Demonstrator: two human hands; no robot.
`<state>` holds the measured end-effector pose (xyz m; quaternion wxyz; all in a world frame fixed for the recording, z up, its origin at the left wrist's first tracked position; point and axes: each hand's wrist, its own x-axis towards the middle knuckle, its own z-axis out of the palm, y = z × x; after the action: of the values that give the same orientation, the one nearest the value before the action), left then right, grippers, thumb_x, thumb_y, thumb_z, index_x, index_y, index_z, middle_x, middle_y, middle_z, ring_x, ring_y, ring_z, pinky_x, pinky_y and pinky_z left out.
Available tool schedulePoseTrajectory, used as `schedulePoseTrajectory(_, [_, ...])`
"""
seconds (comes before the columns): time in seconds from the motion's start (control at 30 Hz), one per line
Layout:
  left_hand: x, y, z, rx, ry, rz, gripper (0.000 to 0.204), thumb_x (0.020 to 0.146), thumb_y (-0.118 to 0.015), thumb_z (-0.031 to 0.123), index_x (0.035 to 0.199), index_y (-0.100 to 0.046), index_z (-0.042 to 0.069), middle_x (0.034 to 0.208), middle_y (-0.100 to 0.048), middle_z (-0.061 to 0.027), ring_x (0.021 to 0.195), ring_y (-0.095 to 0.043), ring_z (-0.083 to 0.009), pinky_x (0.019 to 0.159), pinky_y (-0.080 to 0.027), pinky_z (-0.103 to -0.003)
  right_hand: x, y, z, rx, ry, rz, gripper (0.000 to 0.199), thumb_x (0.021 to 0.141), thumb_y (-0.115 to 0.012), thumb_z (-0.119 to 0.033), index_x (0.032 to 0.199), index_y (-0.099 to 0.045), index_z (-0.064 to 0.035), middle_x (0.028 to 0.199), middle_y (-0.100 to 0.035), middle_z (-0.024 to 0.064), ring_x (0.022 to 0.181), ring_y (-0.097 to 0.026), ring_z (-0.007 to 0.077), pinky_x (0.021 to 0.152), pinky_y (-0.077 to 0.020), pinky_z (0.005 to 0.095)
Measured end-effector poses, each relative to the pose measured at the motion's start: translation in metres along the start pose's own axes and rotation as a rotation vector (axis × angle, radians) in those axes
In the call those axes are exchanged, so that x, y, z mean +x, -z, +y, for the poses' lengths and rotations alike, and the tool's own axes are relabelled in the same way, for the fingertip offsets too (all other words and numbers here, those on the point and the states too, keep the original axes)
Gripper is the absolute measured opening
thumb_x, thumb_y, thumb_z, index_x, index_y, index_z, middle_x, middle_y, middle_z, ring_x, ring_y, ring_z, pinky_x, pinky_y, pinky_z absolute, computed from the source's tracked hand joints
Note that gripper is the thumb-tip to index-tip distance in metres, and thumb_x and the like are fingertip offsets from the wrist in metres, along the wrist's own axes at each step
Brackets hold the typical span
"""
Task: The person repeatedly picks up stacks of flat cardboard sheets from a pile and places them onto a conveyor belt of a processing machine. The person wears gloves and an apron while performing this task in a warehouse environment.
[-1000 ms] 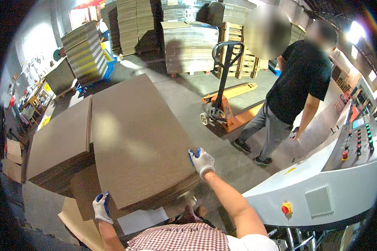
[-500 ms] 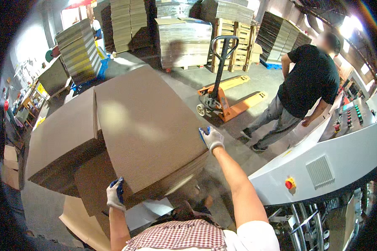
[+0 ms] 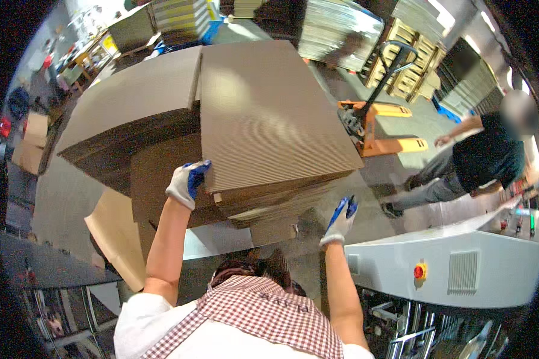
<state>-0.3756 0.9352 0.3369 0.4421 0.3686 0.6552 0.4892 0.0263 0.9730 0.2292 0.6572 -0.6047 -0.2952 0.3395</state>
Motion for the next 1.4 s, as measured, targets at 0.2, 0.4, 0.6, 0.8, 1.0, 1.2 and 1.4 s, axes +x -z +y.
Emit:
schedulePoseTrajectory(0.2, [0.027,0.024,-0.037,-0.744,0.365,-0.2,0.019,0.092,-0.06,0.015,0.101,-0.064,-0.001,0.097,-0.069,-0.0128,0.084,-0.066,-0.0222,0.076,-0.054,-0.036,-0.066,-0.007,0.013,0.234,-0.531,-0.583,0.039,0.099,-0.05,-0.036,0.125,-0.056,-0.0077,0.112,-0.066,0.0137,0.091,-0.067,0.0239,0.077,-0.0534,0.0355])
schedulePoseTrajectory(0.4, [0.037,0.022,-0.05,-0.894,0.406,-0.326,0.022,0.09,-0.061,0.013,0.106,-0.062,-0.002,0.099,-0.068,-0.0136,0.09,-0.066,-0.026,0.082,-0.056,-0.036,-0.123,-0.061,-0.005,0.201,-0.799,-0.888,0.055,0.096,-0.049,-0.048,0.133,-0.05,-0.007,0.124,-0.061,0.016,0.105,-0.063,0.0297,0.089,-0.0507,0.0413])
schedulePoseTrajectory(0.6, [0.043,0.01,-0.03,-0.913,0.398,-0.337,0.024,0.091,-0.062,0.014,0.11,-0.061,0.001,0.1,-0.068,-0.0106,0.089,-0.066,-0.0212,0.079,-0.056,-0.031,-0.146,-0.115,-0.034,0.324,-0.761,-0.906,0.064,0.096,-0.045,-0.055,0.139,-0.042,-0.0075,0.133,-0.053,0.0179,0.116,-0.056,0.0316,0.096,-0.0464,0.0437])
schedulePoseTrajectory(0.8, [0.026,0.002,-0.012,-0.728,0.249,-0.329,0.021,0.087,-0.064,0.012,0.103,-0.064,0.0,0.1,-0.068,-0.0091,0.089,-0.064,-0.019,0.084,-0.053,-0.033,-0.18,-0.194,-0.06,0.672,-0.807,-0.677,0.058,0.09,-0.059,-0.051,0.131,-0.051,-0.0118,0.128,-0.058,0.0086,0.114,-0.058,0.0268,0.097,-0.0475,0.0445])
schedulePoseTrajectory(1.0, [0.049,0.019,-0.029,-0.712,0.38,-0.411,0.029,0.092,-0.063,0.036,0.107,-0.066,0.011,0.094,-0.065,-0.0046,0.077,-0.06,-0.0132,0.067,-0.051,-0.028,-0.167,-0.202,-0.067,0.709,-0.786,-0.606,0.032,0.089,-0.063,-0.034,0.11,-0.064,-0.0108,0.108,-0.068,0.0087,0.099,-0.065,0.0263,0.084,-0.0546,0.0441])
schedulePoseTrajectory(1.2, [0.148,0.016,-0.023,-0.942,0.431,-0.399,0.089,0.082,-0.065,0.06,0.142,-0.03,0.004,0.131,-0.047,-0.0235,0.111,-0.056,-0.0386,0.09,-0.052,-0.05,-0.142,-0.191,-0.153,0.418,-0.57,-0.329,0.031,0.084,-0.066,-0.042,0.103,-0.064,-0.0176,0.094,-0.07,0.0043,0.074,-0.067,0.0228,0.046,-0.0509,0.037])
schedulePoseTrajectory(1.4, [0.181,0.006,0.004,-1.144,0.197,-0.641,0.086,0.084,-0.051,0.07,0.142,-0.036,0.008,0.133,-0.05,-0.0207,0.123,-0.05,-0.0346,0.103,-0.044,-0.05,-0.126,-0.089,-0.2,0.354,-0.303,-0.334,0.038,0.088,-0.059,-0.039,0.11,-0.058,-0.0079,0.088,-0.069,0.0115,0.056,-0.066,0.0235,0.037,-0.0522,0.0327])
